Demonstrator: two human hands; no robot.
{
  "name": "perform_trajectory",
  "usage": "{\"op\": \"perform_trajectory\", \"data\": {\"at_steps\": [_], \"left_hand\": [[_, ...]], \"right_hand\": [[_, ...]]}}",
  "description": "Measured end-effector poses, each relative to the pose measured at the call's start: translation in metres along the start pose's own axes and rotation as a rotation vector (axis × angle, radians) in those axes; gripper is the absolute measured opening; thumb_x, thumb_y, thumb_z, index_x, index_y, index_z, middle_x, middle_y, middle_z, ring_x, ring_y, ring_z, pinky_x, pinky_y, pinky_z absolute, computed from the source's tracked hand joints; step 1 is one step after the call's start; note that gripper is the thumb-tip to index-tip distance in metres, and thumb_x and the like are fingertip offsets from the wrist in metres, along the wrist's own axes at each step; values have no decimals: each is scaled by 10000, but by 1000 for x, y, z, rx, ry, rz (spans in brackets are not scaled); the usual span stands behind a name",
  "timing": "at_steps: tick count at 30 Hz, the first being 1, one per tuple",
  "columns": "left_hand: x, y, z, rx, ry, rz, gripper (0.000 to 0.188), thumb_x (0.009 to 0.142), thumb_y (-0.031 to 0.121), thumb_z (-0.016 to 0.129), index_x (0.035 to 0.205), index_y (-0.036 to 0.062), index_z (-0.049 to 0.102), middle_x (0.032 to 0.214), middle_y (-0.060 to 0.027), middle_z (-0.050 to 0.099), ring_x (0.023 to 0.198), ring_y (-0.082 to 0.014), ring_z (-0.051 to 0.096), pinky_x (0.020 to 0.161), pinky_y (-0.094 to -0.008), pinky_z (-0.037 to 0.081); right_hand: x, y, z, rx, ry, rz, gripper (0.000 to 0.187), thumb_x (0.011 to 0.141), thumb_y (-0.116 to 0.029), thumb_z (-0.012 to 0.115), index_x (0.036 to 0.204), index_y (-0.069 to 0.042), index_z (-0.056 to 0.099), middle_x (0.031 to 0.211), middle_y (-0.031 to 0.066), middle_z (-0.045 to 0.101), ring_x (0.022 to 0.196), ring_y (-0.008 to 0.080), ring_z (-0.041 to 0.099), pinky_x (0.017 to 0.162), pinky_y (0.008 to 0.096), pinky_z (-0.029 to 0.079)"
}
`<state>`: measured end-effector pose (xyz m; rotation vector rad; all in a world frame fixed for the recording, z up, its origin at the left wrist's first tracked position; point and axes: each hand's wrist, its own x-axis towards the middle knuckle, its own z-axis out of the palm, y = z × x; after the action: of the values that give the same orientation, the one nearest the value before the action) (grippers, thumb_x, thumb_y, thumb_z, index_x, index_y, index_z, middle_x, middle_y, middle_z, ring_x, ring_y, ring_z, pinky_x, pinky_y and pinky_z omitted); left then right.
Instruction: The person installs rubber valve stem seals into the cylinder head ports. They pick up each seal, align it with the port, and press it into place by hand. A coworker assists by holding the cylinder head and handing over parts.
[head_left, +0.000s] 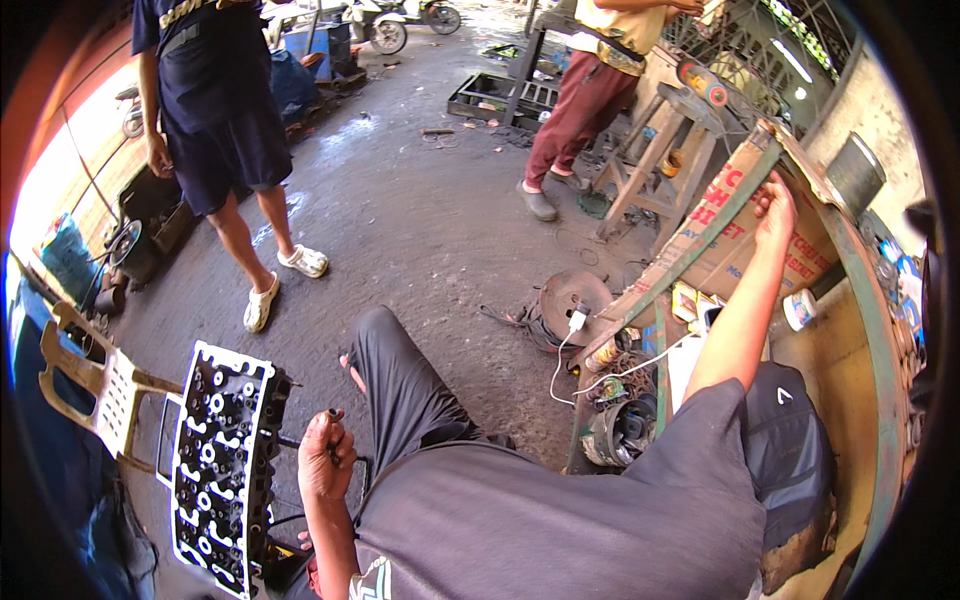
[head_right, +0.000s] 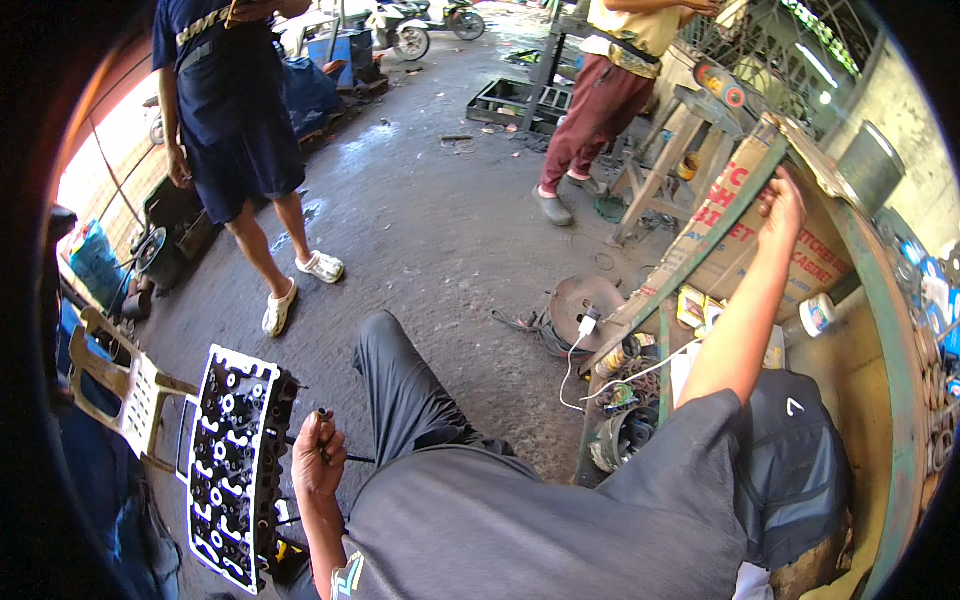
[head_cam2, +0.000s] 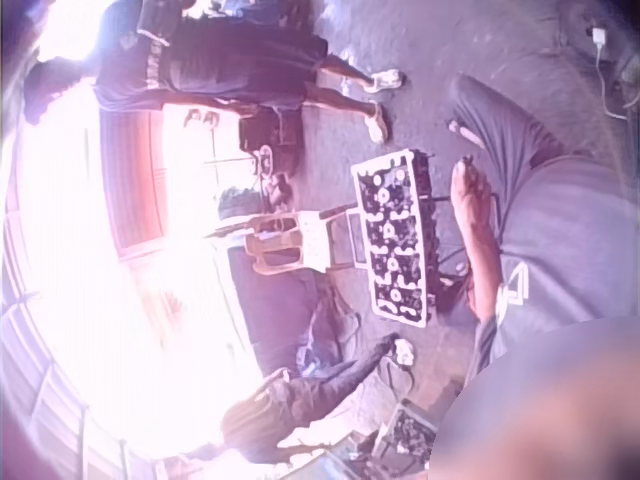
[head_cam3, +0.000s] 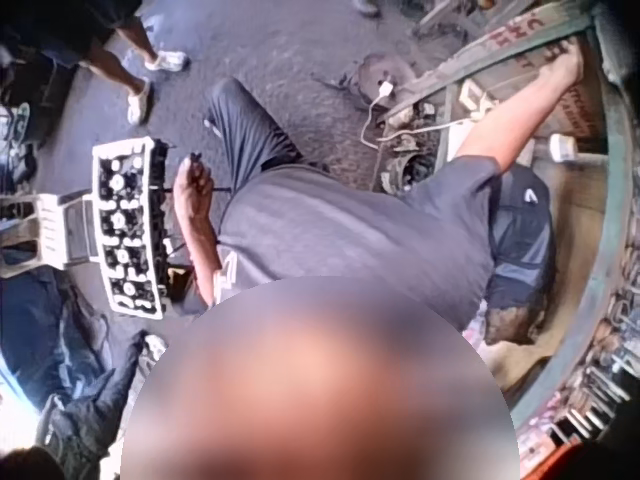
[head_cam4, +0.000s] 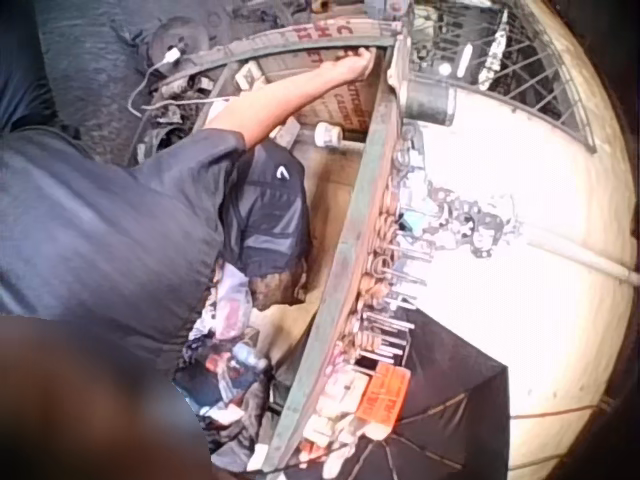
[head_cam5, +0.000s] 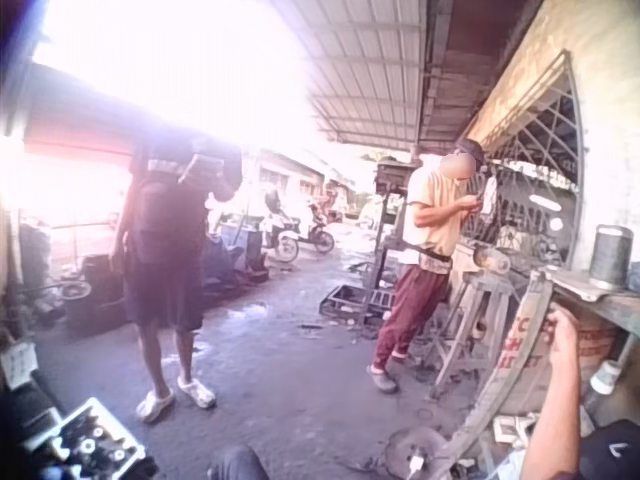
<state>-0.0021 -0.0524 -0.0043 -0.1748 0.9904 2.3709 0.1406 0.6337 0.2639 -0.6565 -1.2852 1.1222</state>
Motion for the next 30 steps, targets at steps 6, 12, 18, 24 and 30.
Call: {"op": "perform_trajectory", "data": {"at_steps": [6, 12, 18, 24, 30], "left_hand": [[-4, 9, 11, 43, 77, 58, 281, 921, 278, 659, 1036, 31, 588, 692, 41, 414, 552, -68, 384, 430, -203, 259], [-19, 32, 16, 250, 246, 319, 253, 931, 236, 645, 1050, 14, 621, 658, 27, 473, 519, -55, 396, 448, -208, 287], [-55, 50, 15, 245, 295, 501, 213, 889, 133, 697, 1043, -13, 671, 697, 30, 537, 547, -33, 398, 480, -185, 304], [-90, 52, 9, 334, 520, 597, 215, 854, 159, 756, 1020, 30, 711, 785, 46, 635, 627, -5, 485, 542, -166, 379], [-97, 53, 7, 357, 592, 605, 247, 852, 135, 758, 1054, 7, 696, 841, 24, 653, 708, -14, 519, 604, -172, 419]], "right_hand": [[-1, 2, -7, -170, 102, -64, 393, 820, -144, 639, 1208, -91, 651, 852, -43, 615, 674, 71, 518, 548, 218, 371], [-224, -1, 87, 343, -752, 215, 529, 910, -211, 543, 1386, -3, 445, 1054, 38, 578, 786, 78, 488, 656, 247, 450], [-493, 25, 209, 577, -1628, 1476, 512, 881, -105, 529, 1343, 96, 438, 871, 53, 510, 649, 88, 436, 516, 209, 411], [-558, 12, 243, 612, -1946, 1728, 510, 875, -134, 544, 1316, 111, 463, 861, 57, 523, 607, 81, 443, 471, 200, 421], [-578, 16, 247, 554, -1970, 1825, 496, 889, -124, 534, 1325, 103, 467, 852, 42, 560, 607, 59, 464, 500, 185, 416]]}}
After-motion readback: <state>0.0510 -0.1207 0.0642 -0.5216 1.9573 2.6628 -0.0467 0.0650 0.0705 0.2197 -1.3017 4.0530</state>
